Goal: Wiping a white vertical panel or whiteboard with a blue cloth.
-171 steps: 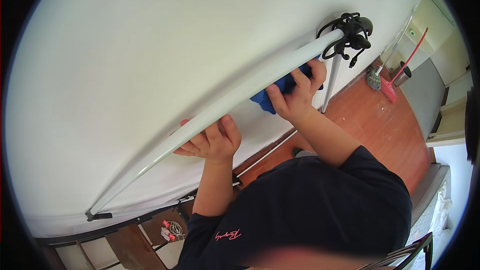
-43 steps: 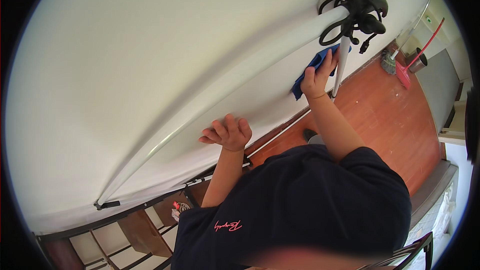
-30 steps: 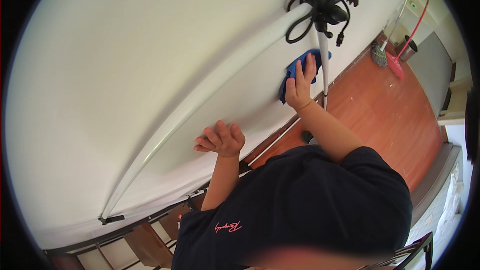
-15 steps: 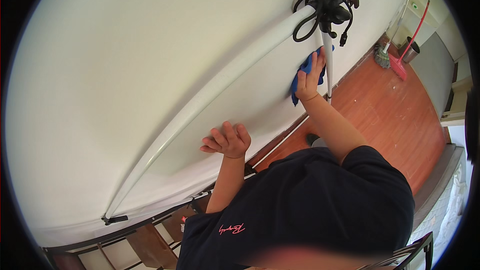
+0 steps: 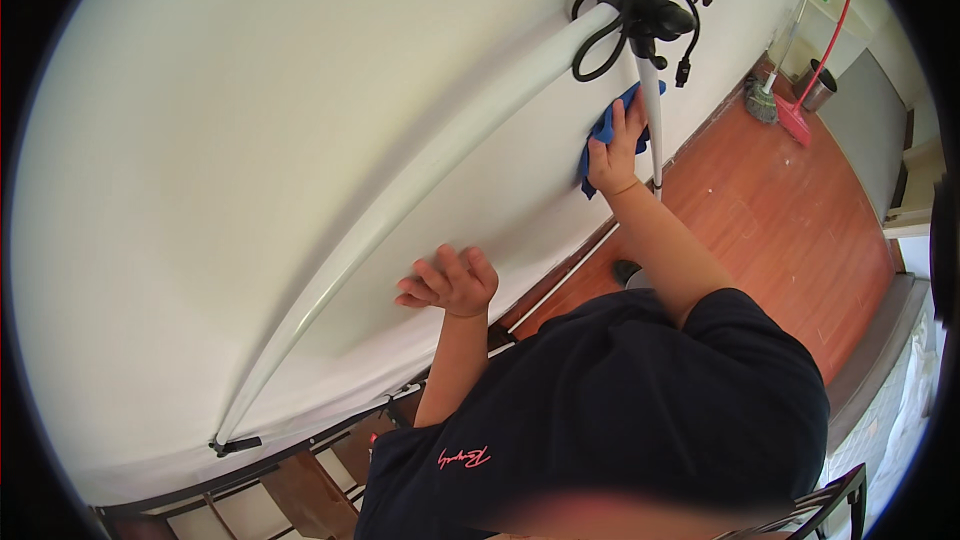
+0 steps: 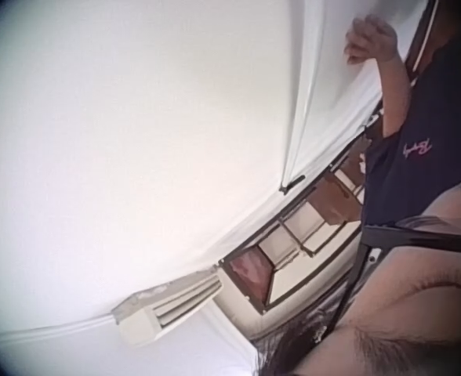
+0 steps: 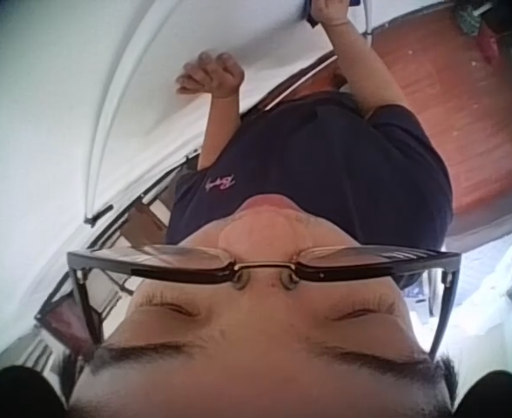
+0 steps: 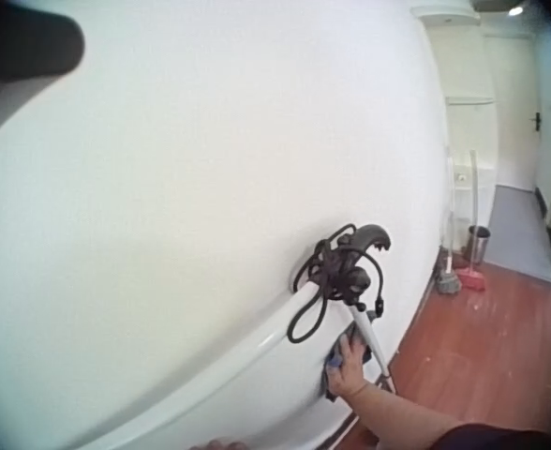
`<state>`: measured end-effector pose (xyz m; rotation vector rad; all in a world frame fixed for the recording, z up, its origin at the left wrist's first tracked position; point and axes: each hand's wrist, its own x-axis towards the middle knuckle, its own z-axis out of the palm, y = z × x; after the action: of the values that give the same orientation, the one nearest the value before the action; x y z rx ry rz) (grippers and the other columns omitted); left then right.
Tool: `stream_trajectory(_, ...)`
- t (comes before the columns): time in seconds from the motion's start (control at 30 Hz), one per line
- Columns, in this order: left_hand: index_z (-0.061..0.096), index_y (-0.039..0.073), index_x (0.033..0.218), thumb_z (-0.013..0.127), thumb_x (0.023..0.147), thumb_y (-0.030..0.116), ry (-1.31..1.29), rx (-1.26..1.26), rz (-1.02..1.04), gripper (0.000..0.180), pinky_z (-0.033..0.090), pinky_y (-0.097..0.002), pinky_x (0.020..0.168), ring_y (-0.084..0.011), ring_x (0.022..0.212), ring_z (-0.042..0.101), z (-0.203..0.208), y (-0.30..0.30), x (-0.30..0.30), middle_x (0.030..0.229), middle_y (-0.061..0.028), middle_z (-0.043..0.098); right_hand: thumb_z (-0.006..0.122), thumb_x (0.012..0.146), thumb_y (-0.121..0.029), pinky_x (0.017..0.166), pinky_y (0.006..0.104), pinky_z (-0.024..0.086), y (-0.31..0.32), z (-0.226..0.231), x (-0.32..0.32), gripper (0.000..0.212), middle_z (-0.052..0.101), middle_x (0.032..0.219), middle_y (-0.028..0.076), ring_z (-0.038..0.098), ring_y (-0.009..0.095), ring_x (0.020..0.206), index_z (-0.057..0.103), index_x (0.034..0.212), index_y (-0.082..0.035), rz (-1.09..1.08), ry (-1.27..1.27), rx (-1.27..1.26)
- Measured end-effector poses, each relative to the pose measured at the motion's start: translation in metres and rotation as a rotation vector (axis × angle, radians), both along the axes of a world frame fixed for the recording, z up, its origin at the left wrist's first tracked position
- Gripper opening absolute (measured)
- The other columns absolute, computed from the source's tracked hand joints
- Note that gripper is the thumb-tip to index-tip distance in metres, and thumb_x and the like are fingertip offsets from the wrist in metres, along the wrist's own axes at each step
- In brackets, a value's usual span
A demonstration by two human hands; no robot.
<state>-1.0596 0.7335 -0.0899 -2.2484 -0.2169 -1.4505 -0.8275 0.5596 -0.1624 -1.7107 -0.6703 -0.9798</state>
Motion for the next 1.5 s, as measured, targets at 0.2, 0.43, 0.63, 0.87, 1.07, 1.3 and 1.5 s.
stream_trajectory(0.2,0.043,0.002,0.137,0.047,0.092,0.027,-0.001,0.006,-0.002,0.052,-0.007,-0.0535,0.112,-0.0404,0.144,0.001,-0.001,0.002,-0.001,0.154,-0.02,0.017,0.039,0.096,-0.033,0.112,0.0516,0.009,0.004,0.003,-0.004,0.063,0.011,0.152,0.03,0.012,0.046,0.14,0.022,0.147,-0.002,0.01,0.049,0.051)
stream_trajectory(0.43,0.046,0.002,0.134,0.048,0.091,0.028,-0.015,0.009,-0.025,0.051,-0.007,-0.0533,0.112,-0.0409,0.144,0.001,-0.004,0.005,0.0,0.154,-0.0202,0.019,0.035,0.097,-0.023,0.113,0.051,0.01,0.013,0.02,-0.022,0.059,0.011,0.151,0.032,0.012,0.048,0.139,0.019,0.145,0.007,0.074,0.154,0.134)
stream_trajectory(0.63,0.047,0.005,0.134,0.048,0.091,0.029,-0.018,-0.007,-0.011,0.05,-0.006,-0.0533,0.113,-0.04,0.144,0.003,-0.002,0.002,0.0,0.154,-0.0182,0.02,0.044,0.089,-0.02,0.112,0.0546,0.011,0.018,0.007,-0.048,0.063,0.019,0.149,0.031,0.013,0.05,0.139,0.025,0.144,0.004,0.132,-0.029,-0.1)
stream_trajectory(0.87,0.047,0.001,0.133,0.049,0.09,0.026,-0.007,0.012,-0.012,0.05,-0.007,-0.0542,0.112,-0.0413,0.144,0.001,-0.003,0.003,0.0,0.153,-0.0211,0.019,0.033,0.097,-0.024,0.114,0.0466,0.013,0.012,0.019,-0.015,0.06,0.02,0.147,0.032,0.016,0.045,0.139,0.021,0.14,0.015,-0.026,0.191,0.136)
stream_trajectory(1.07,0.045,0.002,0.135,0.049,0.091,0.027,-0.013,0.024,-0.005,0.051,-0.006,-0.0551,0.112,-0.0417,0.144,0.002,-0.003,0.003,0.001,0.154,-0.0202,0.02,0.062,0.075,-0.029,0.107,0.0649,0.012,0.048,-0.022,-0.082,0.074,0.024,0.148,0.027,0.014,0.05,0.138,0.036,0.14,-0.004,0.129,0.027,-0.062)
stream_trajectory(1.3,0.045,0.002,0.134,0.049,0.091,0.027,0.004,-0.011,0.009,0.05,-0.007,-0.0547,0.112,-0.0411,0.144,0.001,-0.003,0.003,-0.002,0.154,-0.0197,0.019,0.071,0.069,-0.032,0.105,0.0574,0.025,0.019,-0.046,-0.043,0.067,0.035,0.147,0.015,0.031,0.047,0.132,0.051,0.131,-0.016,0.167,-0.317,-0.337)
stream_trajectory(1.5,0.047,0.002,0.132,0.05,0.091,0.029,-0.016,0.009,0.004,0.05,-0.007,-0.0544,0.112,-0.0411,0.144,0.001,-0.005,0.006,0.005,0.154,-0.0195,0.018,0.055,0.083,-0.027,0.107,0.0623,0.018,0.037,-0.011,-0.042,0.073,0.022,0.148,0.03,0.016,0.051,0.137,0.027,0.145,-0.001,0.025,0.124,0.089)
